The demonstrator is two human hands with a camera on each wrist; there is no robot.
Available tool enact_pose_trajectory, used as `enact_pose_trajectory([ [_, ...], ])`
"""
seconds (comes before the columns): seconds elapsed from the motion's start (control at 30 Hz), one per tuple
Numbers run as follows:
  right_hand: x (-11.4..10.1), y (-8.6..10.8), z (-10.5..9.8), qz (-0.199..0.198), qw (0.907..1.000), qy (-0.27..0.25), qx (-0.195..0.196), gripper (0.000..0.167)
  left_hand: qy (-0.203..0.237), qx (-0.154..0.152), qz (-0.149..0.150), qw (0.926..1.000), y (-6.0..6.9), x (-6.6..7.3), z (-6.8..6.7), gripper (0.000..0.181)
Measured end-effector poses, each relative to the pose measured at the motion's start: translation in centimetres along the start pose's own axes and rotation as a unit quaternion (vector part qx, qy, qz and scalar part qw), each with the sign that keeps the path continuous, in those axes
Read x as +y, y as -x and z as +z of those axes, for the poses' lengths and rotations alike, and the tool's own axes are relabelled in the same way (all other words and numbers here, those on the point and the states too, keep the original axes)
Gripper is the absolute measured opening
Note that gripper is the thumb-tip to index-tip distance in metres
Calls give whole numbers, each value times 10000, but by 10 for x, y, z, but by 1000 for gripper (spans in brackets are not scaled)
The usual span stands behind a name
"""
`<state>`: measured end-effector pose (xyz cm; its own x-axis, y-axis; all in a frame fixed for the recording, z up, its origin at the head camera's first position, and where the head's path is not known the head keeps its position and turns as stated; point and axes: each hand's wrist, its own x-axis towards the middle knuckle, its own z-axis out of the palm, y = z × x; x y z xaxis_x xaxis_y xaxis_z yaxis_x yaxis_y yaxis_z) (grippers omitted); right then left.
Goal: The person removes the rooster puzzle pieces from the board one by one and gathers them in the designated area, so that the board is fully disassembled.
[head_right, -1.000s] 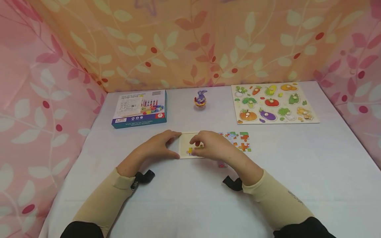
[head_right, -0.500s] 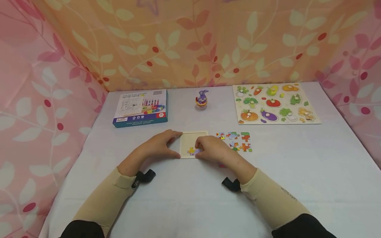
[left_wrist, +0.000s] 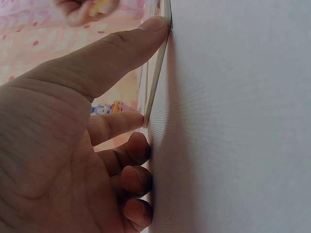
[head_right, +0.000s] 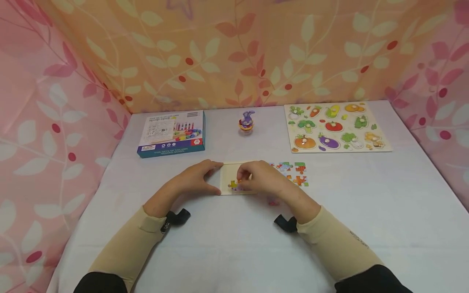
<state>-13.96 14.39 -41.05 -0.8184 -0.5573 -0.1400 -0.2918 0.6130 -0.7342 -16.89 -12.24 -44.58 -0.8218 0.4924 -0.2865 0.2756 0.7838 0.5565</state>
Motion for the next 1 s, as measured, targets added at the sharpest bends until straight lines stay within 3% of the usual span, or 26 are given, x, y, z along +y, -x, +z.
enact_pose_trajectory([
  [0.23, -10, 16, -24, -81, 9993, -354, 50, 15, -45, -28, -57, 10000, 0, 1, 0, 91],
  [0.53, -14, 35, -48, 151, 9960, -877, 67, 21, -80, 2, -18, 10000, 0, 2, 1, 92],
  [0.8, -7, 63, -67, 324, 9958, -751, 400, 21, -9, -12, -58, 10000, 0, 0, 4, 92],
  [1.0, 13, 83, -71, 601, 9956, -569, 447, 25, 59, 2, -92, 9999, 0, -1, 3, 91],
])
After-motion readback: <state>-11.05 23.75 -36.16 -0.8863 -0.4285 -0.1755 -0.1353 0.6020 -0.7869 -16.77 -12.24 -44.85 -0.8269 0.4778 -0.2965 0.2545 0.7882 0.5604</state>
